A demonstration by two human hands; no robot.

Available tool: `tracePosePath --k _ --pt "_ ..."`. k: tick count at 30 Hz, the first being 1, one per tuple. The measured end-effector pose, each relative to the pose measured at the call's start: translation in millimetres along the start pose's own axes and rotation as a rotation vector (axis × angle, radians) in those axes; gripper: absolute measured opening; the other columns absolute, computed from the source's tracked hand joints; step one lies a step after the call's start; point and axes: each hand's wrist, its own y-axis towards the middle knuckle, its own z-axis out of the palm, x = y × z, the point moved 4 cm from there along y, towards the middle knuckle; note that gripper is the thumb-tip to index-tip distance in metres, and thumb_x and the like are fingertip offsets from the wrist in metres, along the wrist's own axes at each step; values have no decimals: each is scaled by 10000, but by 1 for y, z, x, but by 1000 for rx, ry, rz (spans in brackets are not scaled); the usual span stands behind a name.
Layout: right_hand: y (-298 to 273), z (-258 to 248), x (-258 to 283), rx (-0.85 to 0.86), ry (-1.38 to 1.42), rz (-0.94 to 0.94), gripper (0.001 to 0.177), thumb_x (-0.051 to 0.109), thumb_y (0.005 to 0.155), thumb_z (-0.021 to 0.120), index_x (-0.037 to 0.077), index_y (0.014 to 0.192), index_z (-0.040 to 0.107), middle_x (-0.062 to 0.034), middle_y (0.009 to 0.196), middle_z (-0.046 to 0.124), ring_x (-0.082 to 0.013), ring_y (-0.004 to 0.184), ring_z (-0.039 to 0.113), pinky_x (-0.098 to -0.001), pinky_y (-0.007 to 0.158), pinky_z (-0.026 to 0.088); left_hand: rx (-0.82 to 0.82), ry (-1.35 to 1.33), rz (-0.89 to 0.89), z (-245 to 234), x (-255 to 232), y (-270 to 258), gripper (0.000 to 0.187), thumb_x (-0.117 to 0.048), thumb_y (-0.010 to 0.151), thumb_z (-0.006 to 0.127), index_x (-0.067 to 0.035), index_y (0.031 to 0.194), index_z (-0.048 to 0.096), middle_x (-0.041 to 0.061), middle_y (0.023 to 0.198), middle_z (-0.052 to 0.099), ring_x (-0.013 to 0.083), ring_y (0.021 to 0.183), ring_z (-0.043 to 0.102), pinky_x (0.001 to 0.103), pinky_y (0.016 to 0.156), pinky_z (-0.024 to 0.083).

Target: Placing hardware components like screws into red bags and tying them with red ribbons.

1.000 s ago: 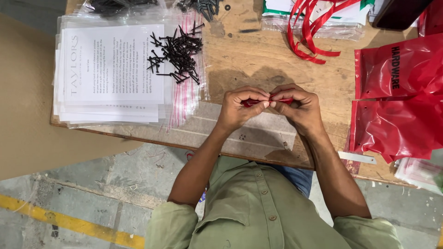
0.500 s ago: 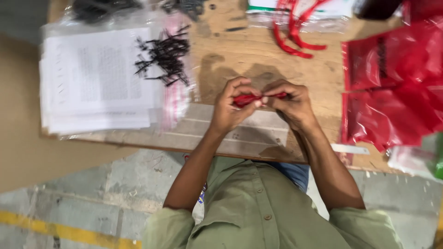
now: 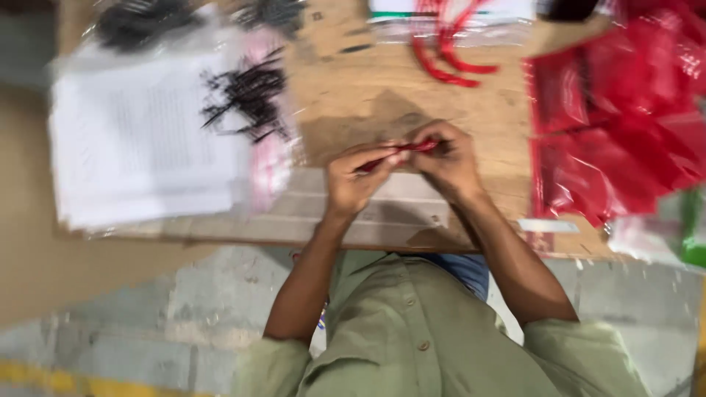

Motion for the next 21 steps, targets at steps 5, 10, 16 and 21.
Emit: tracePosePath --k 5,10,16,21 --pt "-11 30 22 76 79 9 164 -130 887 739 -22 998 682 -125 1088 716 -201 1014 706 -337 931 598 -155 -95 -156 -7 24 -37 120 29 956 750 24 1075 767 116 1100 775 134 1007 719 285 915 603" --pt "-18 46 30 202 32 -4 130 -127 908 739 -41 993 692 -146 1014 716 -210 989 688 -339 944 572 -198 -196 -141 -23 4 -58 172 -11 959 748 -6 1131 761 93 1195 756 104 1073 713 266 986 593" --pt "-20 40 10 249 62 77 373 -73 875 695 -38 1242 632 -146 1244 676 -224 1133 650 -374 998 522 -204 50 -174 -43 -48 -77 258 -40 933 789 -66 1188 765 99 1094 778 117 893 725 250 790 606" --pt "-20 42 10 289 316 97 423 74 1025 600 -52 1427 565 -189 1320 637 -292 1160 650 -442 964 543 -319 -42 -107 -69 -69 -94 225 -73 946 800 -58 1169 775 89 1040 779 96 867 740 243 758 624"
